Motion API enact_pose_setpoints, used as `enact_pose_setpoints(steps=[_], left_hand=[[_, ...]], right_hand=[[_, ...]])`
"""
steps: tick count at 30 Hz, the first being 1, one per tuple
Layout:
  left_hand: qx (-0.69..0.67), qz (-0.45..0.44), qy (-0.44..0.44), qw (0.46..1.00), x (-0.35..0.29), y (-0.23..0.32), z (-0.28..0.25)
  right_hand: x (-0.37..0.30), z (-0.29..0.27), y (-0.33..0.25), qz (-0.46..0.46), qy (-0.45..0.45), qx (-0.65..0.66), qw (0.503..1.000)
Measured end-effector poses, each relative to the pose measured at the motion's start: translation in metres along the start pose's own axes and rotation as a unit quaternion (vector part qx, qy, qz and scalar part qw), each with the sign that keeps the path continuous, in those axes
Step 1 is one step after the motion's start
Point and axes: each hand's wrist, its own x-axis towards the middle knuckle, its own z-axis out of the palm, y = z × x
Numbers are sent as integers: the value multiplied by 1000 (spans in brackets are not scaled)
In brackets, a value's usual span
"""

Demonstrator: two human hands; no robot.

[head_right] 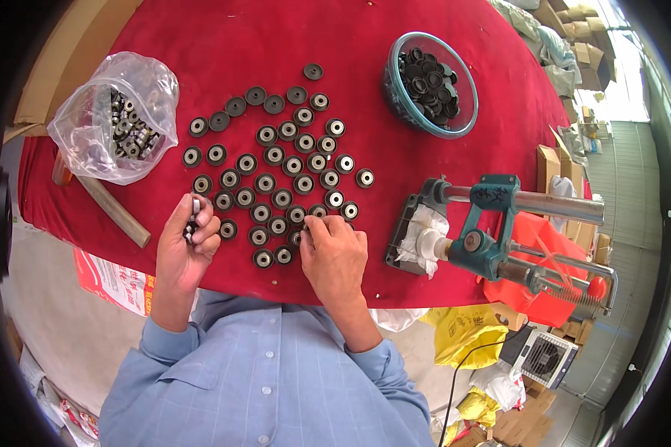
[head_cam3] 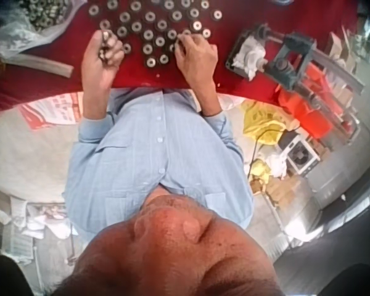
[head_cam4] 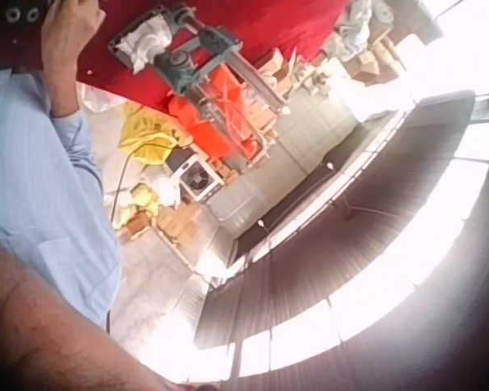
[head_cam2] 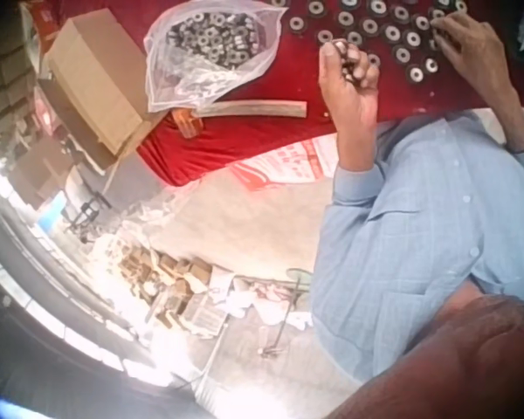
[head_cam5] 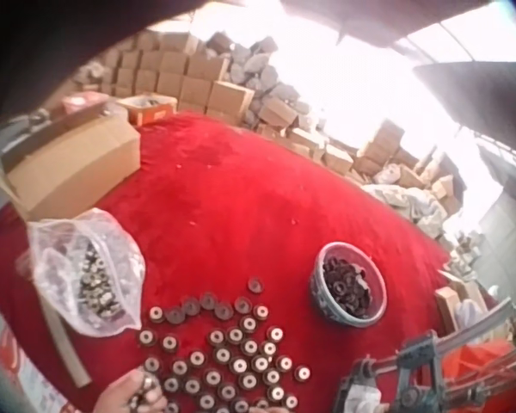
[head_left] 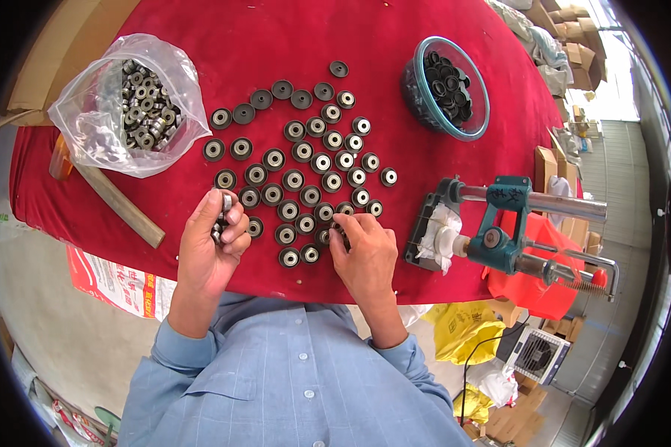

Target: The person arranges small metal cylindrical parts on a red table, then uses a rubber mallet to tap each part individually. The person handles the parts one at a time, tapping them repeatedly across the table surface.

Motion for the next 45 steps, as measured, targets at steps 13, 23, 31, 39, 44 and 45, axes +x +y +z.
enact_pose_setpoints(steps=[13, 23, 31, 39, 44, 45], left_hand=[[26, 10, -53, 998, 54, 15, 31], [123, 16, -103, 987, 79, 15, 35], [94, -3, -129, 987, 76, 15, 31], [71, -11, -131, 989, 76, 13, 28], [72, -6, -129, 989, 77, 13, 30], [72, -6, -130, 989, 77, 13, 30]], right_hand=[[12, -16, 10, -18, -65, 104, 992], [186, -13, 33, -111, 168, 140, 969], [260, 40, 50, -153, 160, 88, 971], [255, 42, 44, -185, 154, 78, 967], [252, 45, 46, -209, 149, 34, 966], [251, 45, 46, -212, 146, 23, 966]])
